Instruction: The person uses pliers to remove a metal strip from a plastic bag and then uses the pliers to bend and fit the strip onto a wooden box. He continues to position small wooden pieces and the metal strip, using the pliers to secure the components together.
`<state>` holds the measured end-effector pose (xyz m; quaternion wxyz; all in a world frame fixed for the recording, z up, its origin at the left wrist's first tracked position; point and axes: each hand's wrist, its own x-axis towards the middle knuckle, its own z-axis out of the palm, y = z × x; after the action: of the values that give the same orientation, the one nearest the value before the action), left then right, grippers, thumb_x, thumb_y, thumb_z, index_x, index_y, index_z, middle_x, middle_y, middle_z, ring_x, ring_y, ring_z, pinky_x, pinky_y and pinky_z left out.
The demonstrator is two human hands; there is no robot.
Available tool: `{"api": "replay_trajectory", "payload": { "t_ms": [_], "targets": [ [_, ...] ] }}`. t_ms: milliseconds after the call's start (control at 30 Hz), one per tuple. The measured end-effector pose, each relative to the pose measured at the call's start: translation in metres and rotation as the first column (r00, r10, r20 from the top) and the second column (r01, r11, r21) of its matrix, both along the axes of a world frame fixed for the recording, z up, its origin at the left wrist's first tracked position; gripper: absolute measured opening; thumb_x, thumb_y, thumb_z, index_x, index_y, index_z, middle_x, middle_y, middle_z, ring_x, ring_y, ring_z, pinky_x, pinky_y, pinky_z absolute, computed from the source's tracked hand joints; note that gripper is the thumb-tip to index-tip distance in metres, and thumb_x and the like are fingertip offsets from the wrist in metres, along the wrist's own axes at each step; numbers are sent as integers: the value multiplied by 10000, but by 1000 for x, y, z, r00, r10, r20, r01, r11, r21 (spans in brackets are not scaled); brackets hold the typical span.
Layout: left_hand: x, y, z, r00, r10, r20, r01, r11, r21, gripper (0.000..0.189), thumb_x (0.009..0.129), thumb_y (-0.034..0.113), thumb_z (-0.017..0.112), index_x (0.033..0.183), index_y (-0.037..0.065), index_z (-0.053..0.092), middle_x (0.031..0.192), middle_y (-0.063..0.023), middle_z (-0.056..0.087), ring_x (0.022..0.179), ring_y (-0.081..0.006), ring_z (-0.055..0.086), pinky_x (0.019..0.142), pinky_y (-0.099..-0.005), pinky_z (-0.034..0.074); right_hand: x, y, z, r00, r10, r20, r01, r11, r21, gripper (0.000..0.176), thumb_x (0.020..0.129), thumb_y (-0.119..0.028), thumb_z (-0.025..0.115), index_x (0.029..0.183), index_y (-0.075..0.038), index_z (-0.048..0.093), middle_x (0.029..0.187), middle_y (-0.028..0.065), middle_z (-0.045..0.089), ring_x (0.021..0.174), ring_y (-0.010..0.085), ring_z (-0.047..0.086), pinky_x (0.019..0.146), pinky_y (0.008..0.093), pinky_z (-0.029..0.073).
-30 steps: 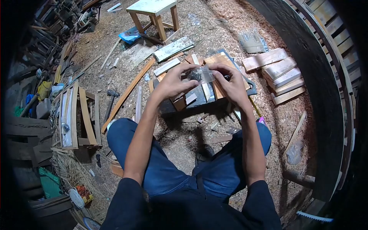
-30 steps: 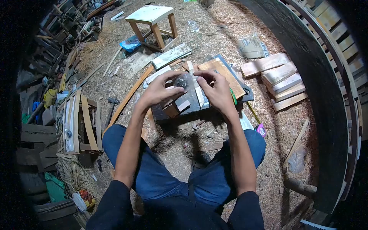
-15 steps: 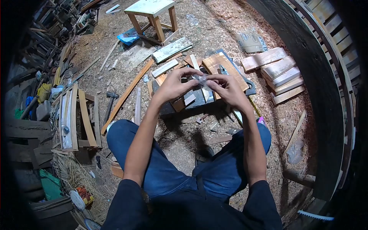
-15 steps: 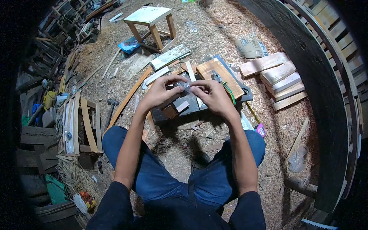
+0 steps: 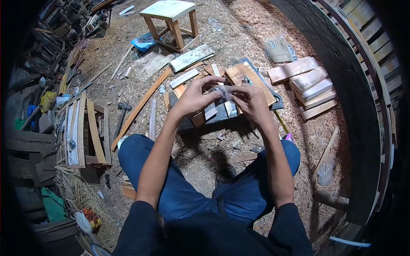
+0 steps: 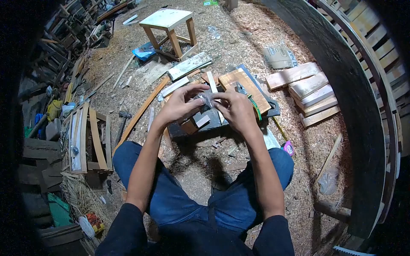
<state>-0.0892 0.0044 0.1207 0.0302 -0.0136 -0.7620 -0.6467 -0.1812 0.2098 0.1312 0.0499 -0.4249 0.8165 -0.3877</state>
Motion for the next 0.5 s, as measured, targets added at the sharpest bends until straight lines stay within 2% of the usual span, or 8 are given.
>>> {"api": "replay_trajectory", "payload": {
  "t_ms": [67, 200, 267, 300, 467, 500],
  "targets": [
    [-2, -2, -4, 1000, -3, -1, 3, 1000, 26, 425, 930, 120, 704, 1325, 10, 592, 1225, -63, 641, 1105, -137, 614, 975, -304, 498, 2, -2, -2, 998, -63, 11, 63, 998, 0, 249, 862, -244, 754, 1064, -98, 760, 856, 164, 711, 739, 332, 674, 702, 405, 530],
    [-2, 3, -10, 1000, -7, 10, 6, 995, 97, 447, 924, 98, 700, 1344, 14, 575, 1231, -70, 638, 1127, -146, 611, 1010, -319, 485, 2, -2, -2, 997, -48, -54, 49, 999, 17, 238, 877, -243, 740, 1056, -86, 741, 864, 168, 714, 741, 331, 680, 701, 413, 532],
    [-2, 6, -9, 1000, 8, 4, -8, 996, 87, 448, 924, 93, 700, 1346, 13, 573, 1226, -67, 642, 1129, -145, 610, 1010, -320, 485, 2, -2, -1, 998, -37, 59, 31, 995, 98, 234, 889, -221, 722, 1053, -54, 713, 863, 184, 709, 741, 334, 684, 682, 422, 525],
    [-1, 7, -7, 1000, 20, -1, -20, 997, 78, 449, 924, 89, 700, 1348, 12, 571, 1220, -64, 645, 1132, -144, 609, 1009, -321, 486, 0, -2, -2, 998, -36, 59, 30, 995, 98, 234, 889, -221, 722, 1053, -54, 713, 863, 184, 709, 741, 334, 684, 682, 422, 525],
    [-7, -4, -12, 1000, 29, -6, -29, 995, 92, 437, 928, 87, 699, 1341, 10, 578, 1232, -69, 651, 1141, -148, 610, 998, -320, 493, -3, -2, -2, 984, -107, 143, 118, 991, -68, 225, 919, -182, 695, 1038, 8, 679, 860, 209, 704, 721, 333, 682, 654, 420, 509],
    [-7, -2, -11, 999, 37, 3, -37, 994, 103, 429, 931, 84, 694, 1338, 11, 581, 1236, -72, 654, 1140, -151, 614, 1000, -322, 493, -1, -2, 0, 991, -103, 90, 111, 990, -91, 214, 930, -173, 688, 1027, 18, 678, 851, 212, 703, 706, 331, 679, 644, 413, 504]
  ]
}}
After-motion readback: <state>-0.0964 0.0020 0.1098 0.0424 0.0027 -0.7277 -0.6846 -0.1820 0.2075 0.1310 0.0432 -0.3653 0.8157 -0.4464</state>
